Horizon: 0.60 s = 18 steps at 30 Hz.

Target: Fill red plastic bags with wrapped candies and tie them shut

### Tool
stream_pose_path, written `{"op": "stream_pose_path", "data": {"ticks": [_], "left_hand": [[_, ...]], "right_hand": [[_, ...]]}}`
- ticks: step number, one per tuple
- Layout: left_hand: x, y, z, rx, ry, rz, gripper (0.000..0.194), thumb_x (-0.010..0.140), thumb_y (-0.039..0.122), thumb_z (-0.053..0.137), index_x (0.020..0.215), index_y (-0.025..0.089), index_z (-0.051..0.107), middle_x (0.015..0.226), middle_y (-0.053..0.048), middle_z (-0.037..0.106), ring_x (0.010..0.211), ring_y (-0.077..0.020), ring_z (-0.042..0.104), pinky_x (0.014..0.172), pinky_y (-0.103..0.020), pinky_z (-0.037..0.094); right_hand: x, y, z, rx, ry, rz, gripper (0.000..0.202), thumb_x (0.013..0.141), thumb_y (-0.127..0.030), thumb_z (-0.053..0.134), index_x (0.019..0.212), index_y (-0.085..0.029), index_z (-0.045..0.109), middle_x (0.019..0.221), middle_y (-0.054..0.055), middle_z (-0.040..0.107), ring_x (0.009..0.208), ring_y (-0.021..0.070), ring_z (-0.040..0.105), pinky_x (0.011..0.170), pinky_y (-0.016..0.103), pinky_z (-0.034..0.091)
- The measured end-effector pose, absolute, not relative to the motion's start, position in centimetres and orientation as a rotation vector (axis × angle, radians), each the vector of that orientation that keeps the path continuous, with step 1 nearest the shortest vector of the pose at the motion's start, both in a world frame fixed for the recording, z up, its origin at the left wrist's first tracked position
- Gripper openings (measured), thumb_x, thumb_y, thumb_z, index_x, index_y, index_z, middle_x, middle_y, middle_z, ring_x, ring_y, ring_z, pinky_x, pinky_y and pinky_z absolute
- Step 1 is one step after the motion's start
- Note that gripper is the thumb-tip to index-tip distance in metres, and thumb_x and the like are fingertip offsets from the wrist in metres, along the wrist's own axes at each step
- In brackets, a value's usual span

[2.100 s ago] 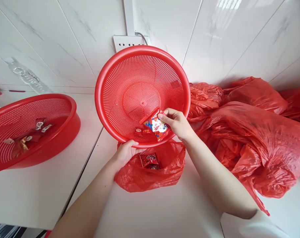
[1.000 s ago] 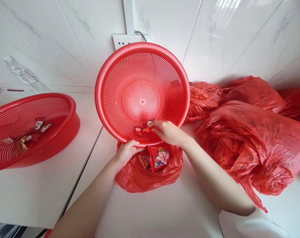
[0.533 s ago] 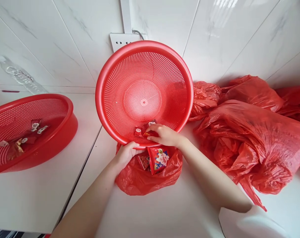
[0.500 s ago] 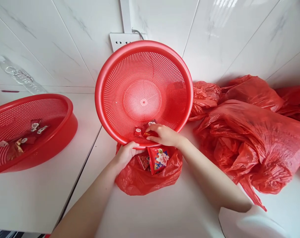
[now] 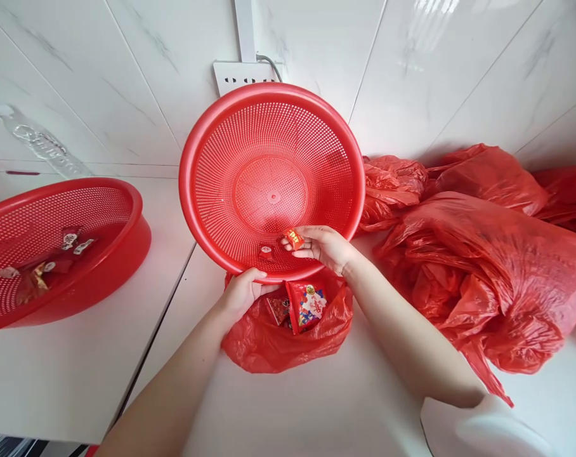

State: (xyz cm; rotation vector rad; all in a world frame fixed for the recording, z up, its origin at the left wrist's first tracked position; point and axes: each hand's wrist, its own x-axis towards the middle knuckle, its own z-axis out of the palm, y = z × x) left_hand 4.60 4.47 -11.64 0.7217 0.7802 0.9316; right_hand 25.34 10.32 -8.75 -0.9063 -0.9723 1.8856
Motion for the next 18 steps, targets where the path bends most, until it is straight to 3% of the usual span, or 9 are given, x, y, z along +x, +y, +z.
{"op": "stream_pose_path", "data": {"ticks": [4, 8, 12, 18], "left_hand": [[4.7, 4.4, -11.6, 0.725, 0.785, 0.952, 0.039, 0.081, 0.015, 0.053, 0.117, 0.013, 0.065, 0.123, -0.011, 0.066, 0.121, -0.0308, 0.056, 0.101, -0.051, 0.046], [4.9, 4.2, -11.3, 0.723, 0.779, 0.944, 0.041, 0.081, 0.014, 0.052, 0.119, 0.014, 0.064, 0.124, -0.011, 0.066, 0.122, -0.0303, 0.056, 0.102, -0.05, 0.045], [4.9, 4.2, -11.0, 0.715, 0.779, 0.935, 0.042, 0.08, 0.013, 0.052, 0.121, 0.014, 0.064, 0.126, -0.01, 0.065, 0.124, -0.03, 0.054, 0.103, -0.049, 0.045], [4.8, 4.3, -10.8, 0.731, 0.801, 0.932, 0.035, 0.079, 0.015, 0.052, 0.11, 0.013, 0.068, 0.119, -0.011, 0.069, 0.121, -0.0311, 0.056, 0.1, -0.048, 0.048]], "right_hand": [[25.3, 10.3, -9.0, -0.901, -1.048, 1.804, 0.02, 0.08, -0.017, 0.066, 0.099, -0.01, 0.068, 0.089, 0.01, 0.074, 0.078, 0.0152, 0.071, 0.072, 0.025, 0.059], [25.4, 10.3, -9.0, -0.996, -1.232, 1.663, 0.024, 0.078, -0.022, 0.068, 0.099, -0.011, 0.07, 0.086, 0.007, 0.074, 0.074, 0.0124, 0.07, 0.067, 0.021, 0.056], [25.6, 10.0, -8.3, -1.035, -1.444, 1.528, 0.028, 0.078, -0.028, 0.068, 0.101, -0.012, 0.072, 0.085, 0.006, 0.073, 0.074, 0.0125, 0.068, 0.072, 0.025, 0.054], [25.6, 8.7, -6.7, -0.771, -1.84, 1.605, 0.03, 0.078, -0.031, 0.071, 0.102, -0.013, 0.071, 0.094, 0.007, 0.073, 0.084, 0.0167, 0.069, 0.079, 0.03, 0.054]]}}
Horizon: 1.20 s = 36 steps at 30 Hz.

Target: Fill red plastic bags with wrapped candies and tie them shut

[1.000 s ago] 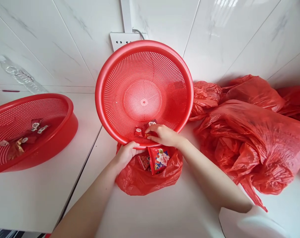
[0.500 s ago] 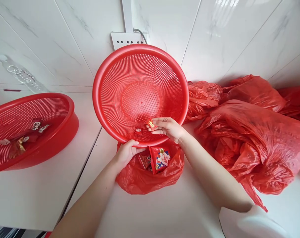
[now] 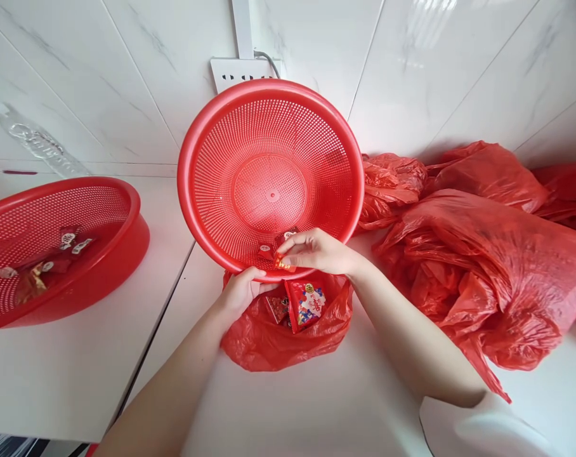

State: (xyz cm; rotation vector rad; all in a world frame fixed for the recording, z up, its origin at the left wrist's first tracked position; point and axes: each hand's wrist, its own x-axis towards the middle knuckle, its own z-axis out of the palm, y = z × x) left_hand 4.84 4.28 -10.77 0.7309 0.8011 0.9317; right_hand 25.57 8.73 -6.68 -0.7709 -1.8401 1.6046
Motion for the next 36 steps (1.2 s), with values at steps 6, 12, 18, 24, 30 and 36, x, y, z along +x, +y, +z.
{"op": "stream_pose_path", "data": {"ticks": [6, 12, 18, 24, 30, 36], "left_hand": [[4.6, 4.4, -10.9, 0.723, 0.814, 0.91, 0.032, 0.079, 0.017, 0.052, 0.105, 0.011, 0.069, 0.117, -0.013, 0.069, 0.117, -0.0313, 0.06, 0.099, -0.048, 0.049], [4.9, 4.2, -11.2, 0.778, 0.812, 0.976, 0.043, 0.08, 0.014, 0.055, 0.122, 0.017, 0.062, 0.124, -0.01, 0.066, 0.118, -0.0322, 0.059, 0.099, -0.053, 0.048], [5.1, 3.8, -11.6, 0.824, 0.852, 0.942, 0.042, 0.078, 0.015, 0.058, 0.119, 0.018, 0.064, 0.12, -0.01, 0.068, 0.114, -0.0336, 0.062, 0.099, -0.055, 0.047], [5.1, 3.7, -11.3, 0.797, 0.83, 0.934, 0.043, 0.079, 0.015, 0.056, 0.12, 0.016, 0.064, 0.114, -0.01, 0.071, 0.116, -0.0324, 0.06, 0.1, -0.054, 0.046], [4.8, 4.1, -10.9, 0.784, 0.847, 0.942, 0.039, 0.079, 0.016, 0.056, 0.117, 0.017, 0.064, 0.119, -0.01, 0.069, 0.115, -0.031, 0.061, 0.099, -0.053, 0.047], [4.4, 4.4, -10.7, 0.768, 0.865, 0.949, 0.041, 0.077, 0.016, 0.057, 0.118, 0.017, 0.064, 0.119, -0.01, 0.068, 0.118, -0.0321, 0.059, 0.099, -0.053, 0.046]], "right_hand": [[24.5, 7.8, -6.4, -0.685, -2.176, 1.296, 0.019, 0.088, -0.029, 0.061, 0.096, -0.015, 0.071, 0.092, 0.005, 0.072, 0.086, 0.015, 0.068, 0.081, 0.028, 0.051], [23.6, 8.3, -8.3, -0.95, -2.127, 0.781, 0.028, 0.093, -0.024, 0.05, 0.117, -0.019, 0.064, 0.116, 0.008, 0.067, 0.107, 0.0183, 0.062, 0.097, 0.033, 0.045], [22.5, 8.5, -11.3, -0.976, -2.285, 0.769, 0.048, 0.095, -0.029, 0.048, 0.141, -0.014, 0.043, 0.132, 0.017, 0.056, 0.121, 0.0241, 0.054, 0.103, 0.041, 0.042], [22.8, 9.3, -11.4, -1.1, -1.863, 1.078, 0.027, 0.089, -0.025, 0.057, 0.114, -0.017, 0.063, 0.103, 0.01, 0.069, 0.096, 0.0199, 0.066, 0.09, 0.038, 0.052], [23.8, 9.9, -10.0, -0.957, -1.211, 1.723, 0.033, 0.071, -0.031, 0.077, 0.099, -0.014, 0.069, 0.085, 0.004, 0.07, 0.082, 0.015, 0.068, 0.074, 0.027, 0.058], [24.7, 9.7, -8.4, -1.007, -1.277, 1.682, 0.026, 0.071, -0.035, 0.076, 0.088, -0.015, 0.072, 0.087, 0.004, 0.069, 0.075, 0.0129, 0.064, 0.07, 0.028, 0.057]]}}
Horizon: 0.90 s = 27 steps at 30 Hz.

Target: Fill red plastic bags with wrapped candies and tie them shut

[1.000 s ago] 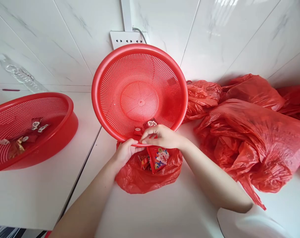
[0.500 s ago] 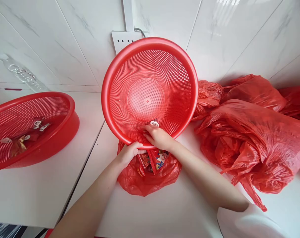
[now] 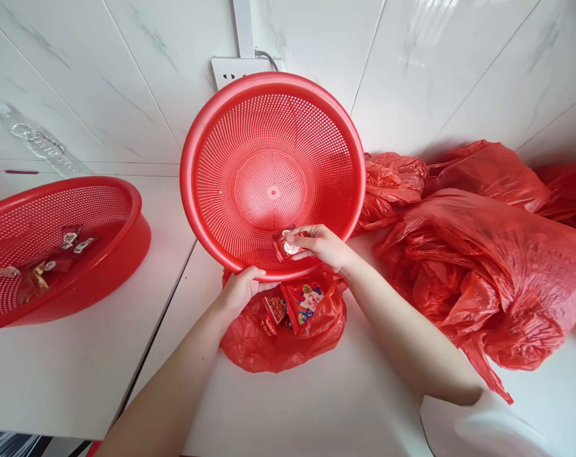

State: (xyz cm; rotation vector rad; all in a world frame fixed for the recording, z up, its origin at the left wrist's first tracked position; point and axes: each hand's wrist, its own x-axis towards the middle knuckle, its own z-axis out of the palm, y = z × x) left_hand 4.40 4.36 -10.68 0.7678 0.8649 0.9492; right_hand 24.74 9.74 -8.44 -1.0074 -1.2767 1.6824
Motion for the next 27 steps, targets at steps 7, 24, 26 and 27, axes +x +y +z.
{"op": "stream_pose_path", "data": {"ticks": [7, 24, 26, 27], "left_hand": [[4.5, 4.5, -10.4, 0.7, 0.805, 0.959, 0.031, 0.078, 0.018, 0.053, 0.102, 0.01, 0.07, 0.115, -0.014, 0.07, 0.118, -0.0326, 0.059, 0.103, -0.052, 0.044], [4.8, 3.3, -9.6, 0.801, 0.798, 0.945, 0.04, 0.077, 0.017, 0.06, 0.117, 0.017, 0.065, 0.116, -0.01, 0.069, 0.119, -0.0345, 0.057, 0.1, -0.055, 0.047], [4.9, 3.2, -9.5, 0.801, 0.796, 0.96, 0.043, 0.077, 0.017, 0.059, 0.12, 0.017, 0.063, 0.116, -0.01, 0.069, 0.119, -0.035, 0.057, 0.099, -0.055, 0.048], [4.9, 3.2, -9.4, 0.794, 0.794, 0.966, 0.044, 0.076, 0.017, 0.059, 0.12, 0.017, 0.063, 0.117, -0.01, 0.069, 0.119, -0.0351, 0.057, 0.099, -0.055, 0.048]], "right_hand": [[27.6, 9.2, -5.6, -0.861, -1.924, 1.548, 0.026, 0.081, -0.036, 0.067, 0.098, -0.017, 0.073, 0.091, 0.003, 0.071, 0.082, 0.0146, 0.064, 0.077, 0.027, 0.051], [26.3, 8.9, -7.1, -1.28, -2.302, 0.503, 0.034, 0.085, -0.018, 0.058, 0.118, -0.023, 0.063, 0.115, 0.009, 0.066, 0.105, 0.026, 0.061, 0.089, 0.04, 0.046], [26.3, 8.7, -7.0, -1.278, -2.35, 0.535, 0.029, 0.087, -0.02, 0.056, 0.114, -0.022, 0.066, 0.107, 0.008, 0.069, 0.097, 0.0242, 0.063, 0.086, 0.037, 0.046], [26.3, 8.6, -6.8, -1.274, -2.362, 0.553, 0.026, 0.087, -0.02, 0.056, 0.11, -0.022, 0.068, 0.104, 0.008, 0.07, 0.094, 0.0235, 0.064, 0.084, 0.036, 0.046]]}}
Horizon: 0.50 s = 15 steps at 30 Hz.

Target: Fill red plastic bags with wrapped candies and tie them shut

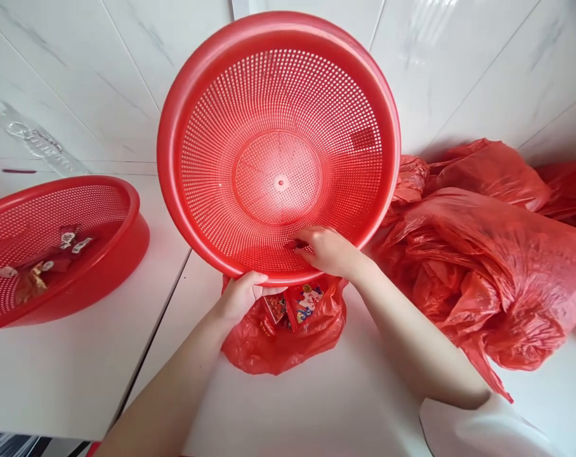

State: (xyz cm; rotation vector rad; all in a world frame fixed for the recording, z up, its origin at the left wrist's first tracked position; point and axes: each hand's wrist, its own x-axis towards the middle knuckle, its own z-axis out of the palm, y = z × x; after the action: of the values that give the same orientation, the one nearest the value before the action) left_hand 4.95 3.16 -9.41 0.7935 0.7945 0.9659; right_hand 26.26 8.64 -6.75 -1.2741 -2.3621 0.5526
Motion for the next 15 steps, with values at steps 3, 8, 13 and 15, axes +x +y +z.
{"op": "stream_pose_path", "data": {"ticks": [3, 8, 13, 15], "left_hand": [[5.1, 3.3, -9.3, 0.756, 0.797, 0.987, 0.044, 0.075, 0.016, 0.058, 0.119, 0.016, 0.063, 0.117, -0.011, 0.069, 0.118, -0.035, 0.058, 0.097, -0.055, 0.049], [4.9, 3.7, -9.2, 0.702, 0.822, 1.024, 0.034, 0.075, 0.016, 0.056, 0.107, 0.013, 0.067, 0.113, -0.012, 0.07, 0.118, -0.0341, 0.058, 0.098, -0.054, 0.048], [4.3, 4.1, -9.2, 0.68, 0.81, 1.034, 0.028, 0.077, 0.019, 0.052, 0.096, 0.009, 0.071, 0.111, -0.014, 0.071, 0.114, -0.0336, 0.06, 0.099, -0.05, 0.049], [4.1, 4.2, -9.1, 0.691, 0.793, 1.039, 0.031, 0.079, 0.019, 0.051, 0.1, 0.009, 0.071, 0.111, -0.014, 0.071, 0.112, -0.0317, 0.062, 0.099, -0.047, 0.049]], "right_hand": [[26.4, 8.4, -6.0, -1.137, -2.384, 0.716, 0.019, 0.086, -0.021, 0.058, 0.1, -0.021, 0.071, 0.095, 0.006, 0.071, 0.083, 0.019, 0.064, 0.079, 0.031, 0.045], [26.7, 8.4, -5.1, -0.935, -2.081, 1.246, 0.019, 0.085, -0.033, 0.061, 0.091, -0.017, 0.071, 0.081, 0.001, 0.068, 0.072, 0.0131, 0.059, 0.068, 0.025, 0.046], [26.6, 8.1, -4.7, -0.778, -1.746, 1.652, 0.029, 0.081, -0.038, 0.068, 0.099, -0.015, 0.07, 0.087, 0.003, 0.068, 0.075, 0.013, 0.061, 0.072, 0.027, 0.051], [26.5, 8.0, -4.6, -0.768, -1.712, 1.677, 0.032, 0.079, -0.039, 0.07, 0.101, -0.015, 0.07, 0.087, 0.004, 0.068, 0.074, 0.0129, 0.062, 0.072, 0.026, 0.052]]}}
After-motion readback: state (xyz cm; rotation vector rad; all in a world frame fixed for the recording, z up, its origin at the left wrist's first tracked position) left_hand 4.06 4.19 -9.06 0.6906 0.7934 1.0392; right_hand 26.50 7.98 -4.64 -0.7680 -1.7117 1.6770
